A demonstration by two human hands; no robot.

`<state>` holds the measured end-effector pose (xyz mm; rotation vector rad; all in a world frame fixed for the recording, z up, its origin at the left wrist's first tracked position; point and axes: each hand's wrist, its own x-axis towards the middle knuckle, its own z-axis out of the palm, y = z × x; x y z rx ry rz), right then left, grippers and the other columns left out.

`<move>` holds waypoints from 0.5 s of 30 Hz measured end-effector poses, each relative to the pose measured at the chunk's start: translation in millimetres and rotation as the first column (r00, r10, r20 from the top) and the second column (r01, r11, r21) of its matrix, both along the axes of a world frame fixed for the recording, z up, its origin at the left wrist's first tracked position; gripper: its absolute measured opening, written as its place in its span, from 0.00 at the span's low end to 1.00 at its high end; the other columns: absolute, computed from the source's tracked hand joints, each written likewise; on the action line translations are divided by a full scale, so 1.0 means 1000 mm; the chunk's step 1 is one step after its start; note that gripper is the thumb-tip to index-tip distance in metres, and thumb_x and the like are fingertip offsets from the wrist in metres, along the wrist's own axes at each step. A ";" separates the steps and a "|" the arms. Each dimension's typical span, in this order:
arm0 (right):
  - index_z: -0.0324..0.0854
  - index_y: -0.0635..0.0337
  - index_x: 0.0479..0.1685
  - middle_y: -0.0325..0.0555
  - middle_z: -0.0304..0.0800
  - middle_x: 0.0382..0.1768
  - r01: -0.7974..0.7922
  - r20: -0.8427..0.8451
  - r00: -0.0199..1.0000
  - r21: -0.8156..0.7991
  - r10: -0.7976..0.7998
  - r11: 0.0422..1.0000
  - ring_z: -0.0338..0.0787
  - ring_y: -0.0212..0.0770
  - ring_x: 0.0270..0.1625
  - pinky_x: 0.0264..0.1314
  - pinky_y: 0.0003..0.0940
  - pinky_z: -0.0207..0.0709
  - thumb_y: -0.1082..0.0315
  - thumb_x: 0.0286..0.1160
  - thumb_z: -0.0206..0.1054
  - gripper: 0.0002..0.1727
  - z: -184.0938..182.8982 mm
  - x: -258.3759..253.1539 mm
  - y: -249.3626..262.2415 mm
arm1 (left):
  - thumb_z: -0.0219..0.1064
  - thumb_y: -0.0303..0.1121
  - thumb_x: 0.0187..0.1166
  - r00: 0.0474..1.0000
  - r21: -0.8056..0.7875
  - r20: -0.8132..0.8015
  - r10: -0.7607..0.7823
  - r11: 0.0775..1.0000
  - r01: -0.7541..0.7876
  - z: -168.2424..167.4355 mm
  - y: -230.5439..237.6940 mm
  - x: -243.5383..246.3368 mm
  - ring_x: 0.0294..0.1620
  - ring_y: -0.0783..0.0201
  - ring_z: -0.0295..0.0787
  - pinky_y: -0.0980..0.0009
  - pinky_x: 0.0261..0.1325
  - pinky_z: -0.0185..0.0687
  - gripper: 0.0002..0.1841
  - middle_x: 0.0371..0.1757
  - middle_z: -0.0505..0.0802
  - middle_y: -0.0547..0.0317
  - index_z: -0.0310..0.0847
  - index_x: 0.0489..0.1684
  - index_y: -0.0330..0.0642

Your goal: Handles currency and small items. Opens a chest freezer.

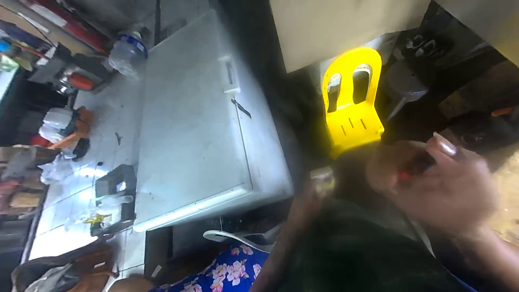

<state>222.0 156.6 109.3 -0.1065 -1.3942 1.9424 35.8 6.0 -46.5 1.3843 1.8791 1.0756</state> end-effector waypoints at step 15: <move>0.82 0.58 0.29 0.38 0.90 0.29 0.084 -0.100 0.994 0.408 -0.047 0.909 0.89 0.30 0.38 0.41 0.23 0.80 0.51 0.92 0.48 0.26 0.037 0.024 -0.007 | 0.67 0.36 0.85 0.998 0.000 -0.031 0.051 0.999 -0.051 0.002 -0.007 0.004 0.43 0.66 0.94 0.67 0.51 0.94 0.21 0.60 0.91 0.48 0.78 0.73 0.37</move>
